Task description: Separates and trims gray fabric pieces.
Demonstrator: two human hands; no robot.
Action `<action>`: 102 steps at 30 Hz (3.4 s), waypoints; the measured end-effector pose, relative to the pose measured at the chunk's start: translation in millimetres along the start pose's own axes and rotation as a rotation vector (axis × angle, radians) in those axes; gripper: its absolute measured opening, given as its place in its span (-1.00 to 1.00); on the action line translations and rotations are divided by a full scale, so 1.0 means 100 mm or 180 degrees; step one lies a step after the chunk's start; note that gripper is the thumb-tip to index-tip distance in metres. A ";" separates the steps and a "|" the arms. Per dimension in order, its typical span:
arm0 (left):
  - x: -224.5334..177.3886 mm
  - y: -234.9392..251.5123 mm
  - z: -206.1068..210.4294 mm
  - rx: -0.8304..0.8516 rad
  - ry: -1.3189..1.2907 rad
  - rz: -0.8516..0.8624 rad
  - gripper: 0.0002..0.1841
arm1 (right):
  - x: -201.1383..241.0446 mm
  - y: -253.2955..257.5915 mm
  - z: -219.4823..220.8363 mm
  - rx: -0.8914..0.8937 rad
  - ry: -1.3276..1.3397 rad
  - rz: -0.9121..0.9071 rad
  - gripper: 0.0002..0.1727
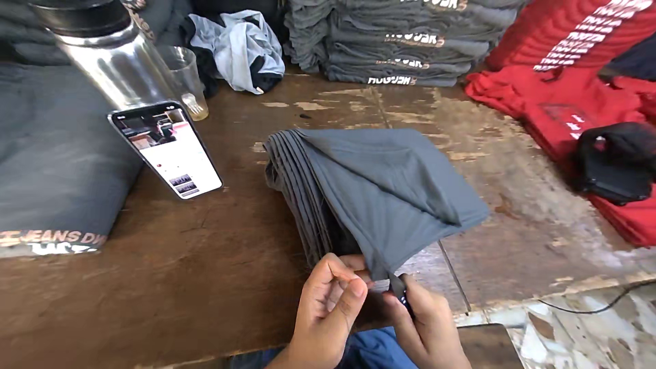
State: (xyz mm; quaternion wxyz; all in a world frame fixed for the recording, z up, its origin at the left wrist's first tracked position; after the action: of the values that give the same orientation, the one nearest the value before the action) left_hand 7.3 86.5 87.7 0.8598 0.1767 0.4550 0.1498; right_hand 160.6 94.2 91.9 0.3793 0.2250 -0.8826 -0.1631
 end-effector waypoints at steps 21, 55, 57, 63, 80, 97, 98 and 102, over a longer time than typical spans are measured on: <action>-0.10 -0.05 0.10 0.0181 0.0390 0.0355 -0.91 | 0.12 -0.01 -0.01 -0.0222 -0.0344 0.0064 -0.46; 0.01 0.04 -0.18 -0.0026 0.2169 0.0290 -0.96 | -0.17 0.40 0.17 -0.1053 0.4454 0.0669 -0.75; -0.03 0.03 -0.14 0.0150 0.2166 0.0322 -0.92 | -0.20 0.39 0.18 -0.1066 0.4588 0.0724 -0.74; -0.25 0.11 -0.02 0.0467 0.3560 0.1160 -0.67 | -0.21 0.37 0.20 -0.1127 0.4387 0.0727 -0.74; -0.58 0.08 -0.38 0.0381 0.3493 0.1002 -0.54 | 0.08 0.49 0.22 -0.0422 0.0896 0.0206 -0.59; -0.33 1.47 -0.49 0.0645 0.4885 0.0038 -0.92 | 0.06 0.37 0.26 -0.0498 0.0211 0.0086 -0.74; -0.35 1.43 -0.50 0.0677 0.4809 0.0176 -0.91 | 0.03 0.37 0.25 -0.0487 0.0317 0.0083 -0.74; -0.47 1.25 -0.54 0.0758 0.4605 0.0573 -0.90 | -0.09 0.34 0.25 -0.0494 0.0738 0.0158 -0.72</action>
State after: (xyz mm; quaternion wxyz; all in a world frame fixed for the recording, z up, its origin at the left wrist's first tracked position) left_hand -75.1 187.5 149.1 0.3044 0.1627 0.9051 0.2485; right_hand 138.1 130.6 86.0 0.4989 0.1904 -0.8229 -0.1943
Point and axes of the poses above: each hand's wrist, its own y-axis towards the middle knuckle, its own z-axis out of the palm, x = y × z, the point moved 7 cm from there along y, towards the middle knuckle, and after that the axes turned 5 degrees about z, right-handed, at the moved point
